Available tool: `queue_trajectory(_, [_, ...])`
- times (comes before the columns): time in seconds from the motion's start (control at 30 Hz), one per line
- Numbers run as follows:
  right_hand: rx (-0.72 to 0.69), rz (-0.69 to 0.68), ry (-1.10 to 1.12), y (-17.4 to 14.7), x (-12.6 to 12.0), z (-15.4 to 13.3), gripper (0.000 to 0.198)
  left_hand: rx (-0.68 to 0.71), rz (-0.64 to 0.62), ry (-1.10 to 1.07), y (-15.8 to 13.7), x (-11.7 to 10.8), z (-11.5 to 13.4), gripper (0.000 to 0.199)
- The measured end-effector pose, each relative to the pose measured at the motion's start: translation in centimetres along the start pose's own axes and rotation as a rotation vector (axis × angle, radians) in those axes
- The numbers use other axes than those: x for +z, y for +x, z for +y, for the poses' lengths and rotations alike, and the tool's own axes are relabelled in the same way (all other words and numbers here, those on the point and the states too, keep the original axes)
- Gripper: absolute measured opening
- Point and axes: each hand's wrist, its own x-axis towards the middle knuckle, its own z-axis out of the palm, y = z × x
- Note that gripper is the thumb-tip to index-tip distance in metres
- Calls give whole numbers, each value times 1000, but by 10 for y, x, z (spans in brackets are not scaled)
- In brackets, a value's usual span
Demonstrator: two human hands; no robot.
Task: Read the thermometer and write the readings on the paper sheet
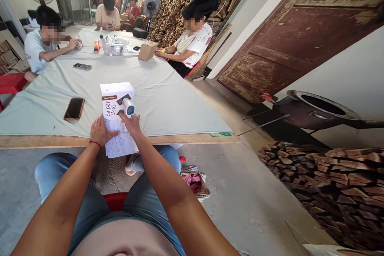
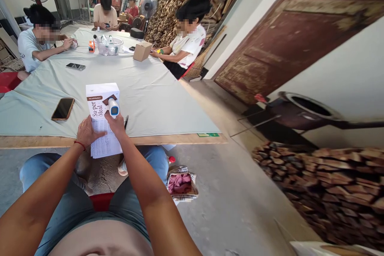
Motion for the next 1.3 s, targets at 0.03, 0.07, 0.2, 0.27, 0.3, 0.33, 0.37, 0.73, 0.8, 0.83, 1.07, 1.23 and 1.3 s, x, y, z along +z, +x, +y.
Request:
queue_trajectory(0.03, [-7, -30, 9, -4, -5, -2, 19, 3, 1, 2, 0, 0, 0, 110])
queue_trajectory(0.07, [-14, -61, 14, -9, -11, -4, 22, 3, 0, 3, 0, -1, 1, 109])
queue_trajectory(0.2, [-16, -90, -18, -31, -48, -11, 34, -6, -6, 6, -1, -2, 2, 106])
queue_trajectory(0.27, [-12, -32, -61, -40, -69, -15, 37, -7, -6, 5, -2, -3, 3, 106])
queue_trajectory(0.3, [-16, 1, -80, -44, -79, -16, 38, -7, -6, 6, -2, -4, 3, 105])
queue_trajectory(0.33, [-23, 32, -95, -47, -89, -18, 39, -6, -5, 6, -1, -5, 4, 105])
queue_trajectory(0.37, [-34, 60, -106, -50, -98, -19, 40, -6, -4, 8, -1, -5, 4, 104])
queue_trajectory(0.73, [-112, 178, -342, -30, -143, -3, 36, 12, 0, 23, 3, -8, 2, 97])
queue_trajectory(0.8, [-77, 170, -545, -12, -146, 3, 30, 15, 4, 21, 3, -7, 1, 98])
queue_trajectory(0.83, [-44, 165, -669, -3, -148, 7, 27, 14, 6, 20, 3, -7, 1, 98])
queue_trajectory(1.07, [52, 150, -1141, 40, -154, 30, 36, 16, 7, 20, 1, -4, 1, 103])
queue_trajectory(1.23, [-168, 73, -1242, 34, -132, 33, 38, 10, 3, 2, 1, -1, 0, 104])
queue_trajectory(1.3, [-308, -75, -1270, 31, -117, 31, 41, 6, 5, -2, 1, 0, 0, 104])
